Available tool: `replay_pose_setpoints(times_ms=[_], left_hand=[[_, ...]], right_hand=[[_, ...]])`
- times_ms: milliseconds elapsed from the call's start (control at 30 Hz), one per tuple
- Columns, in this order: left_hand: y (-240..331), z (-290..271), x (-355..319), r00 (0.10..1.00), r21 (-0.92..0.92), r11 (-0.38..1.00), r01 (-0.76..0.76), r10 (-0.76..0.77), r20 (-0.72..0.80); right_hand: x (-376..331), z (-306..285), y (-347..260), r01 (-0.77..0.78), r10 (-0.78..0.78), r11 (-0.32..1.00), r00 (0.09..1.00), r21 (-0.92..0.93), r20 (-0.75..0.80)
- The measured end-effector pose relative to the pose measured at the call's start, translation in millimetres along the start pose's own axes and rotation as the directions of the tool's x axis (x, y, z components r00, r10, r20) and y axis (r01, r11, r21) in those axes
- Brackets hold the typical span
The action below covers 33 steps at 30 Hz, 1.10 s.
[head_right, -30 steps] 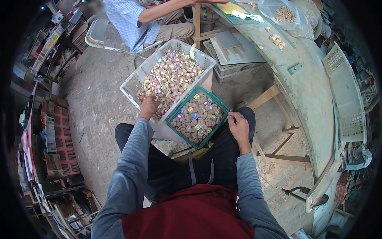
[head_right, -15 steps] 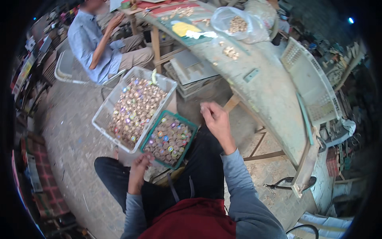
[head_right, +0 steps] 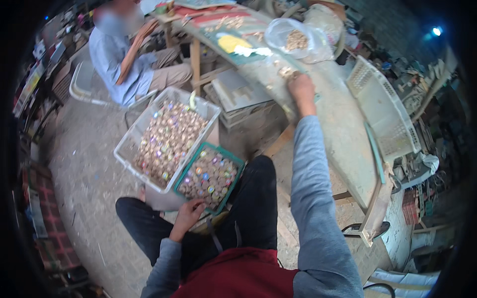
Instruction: Manually assemble and sort small wooden pieces into finished components at a workshop station.
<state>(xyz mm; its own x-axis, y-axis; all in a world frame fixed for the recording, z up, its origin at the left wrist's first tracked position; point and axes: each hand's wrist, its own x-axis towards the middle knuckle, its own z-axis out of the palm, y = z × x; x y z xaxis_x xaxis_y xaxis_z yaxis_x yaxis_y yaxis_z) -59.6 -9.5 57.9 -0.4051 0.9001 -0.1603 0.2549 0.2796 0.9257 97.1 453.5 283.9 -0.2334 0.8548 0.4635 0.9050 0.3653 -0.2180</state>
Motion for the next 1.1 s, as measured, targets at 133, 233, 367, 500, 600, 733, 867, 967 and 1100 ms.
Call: replay_pose_setpoints(times_ms=[133, 233, 367, 500, 600, 733, 867, 967, 1100], left_hand=[[2, 2, 6, 0.996, 0.162, 0.985, -0.061, 0.07, -0.051], [-4, 2, 11, 0.995, 0.206, 0.978, -0.022, 0.042, -0.094], [-20, 1, 10, 0.989, 0.325, 0.945, 0.021, 0.029, -0.148], [-38, 5, 22, 0.99, 0.328, 0.945, 0.01, 0.037, -0.135], [-48, 16, 46, 0.988, 0.312, 0.948, -0.058, 0.099, -0.117], [-90, 29, 92, 0.982, 0.433, 0.901, 0.003, 0.08, -0.173], [-108, 44, 107, 0.962, 0.477, 0.877, 0.055, 0.082, -0.262], [-94, 54, 100, 0.955, 0.573, 0.814, 0.096, 0.086, -0.282], [-95, 51, 99, 0.966, 0.629, 0.776, 0.05, 0.123, -0.229]], right_hand=[[14, -2, 14, -0.075, 0.077, 0.996, 0.996, 0.041, -0.049], [11, 0, 14, -0.037, 0.038, 0.999, 0.996, 0.015, -0.086], [-30, -27, -13, 0.016, 0.051, 0.95, 0.977, 0.311, -0.207], [-136, -32, -60, 0.089, -0.101, 0.44, 0.994, 0.894, -0.05], [-197, 28, -48, 0.065, -0.251, 0.563, 0.963, 0.824, 0.096], [-272, 131, -13, -0.465, -0.173, 0.311, 0.83, 0.829, 0.53], [-283, 140, -7, -0.55, -0.166, 0.189, 0.799, 0.814, 0.578], [-278, 136, -11, -0.577, -0.146, 0.151, 0.79, 0.803, 0.596], [-276, 141, -14, -0.612, -0.162, 0.198, 0.75, 0.766, 0.641]])
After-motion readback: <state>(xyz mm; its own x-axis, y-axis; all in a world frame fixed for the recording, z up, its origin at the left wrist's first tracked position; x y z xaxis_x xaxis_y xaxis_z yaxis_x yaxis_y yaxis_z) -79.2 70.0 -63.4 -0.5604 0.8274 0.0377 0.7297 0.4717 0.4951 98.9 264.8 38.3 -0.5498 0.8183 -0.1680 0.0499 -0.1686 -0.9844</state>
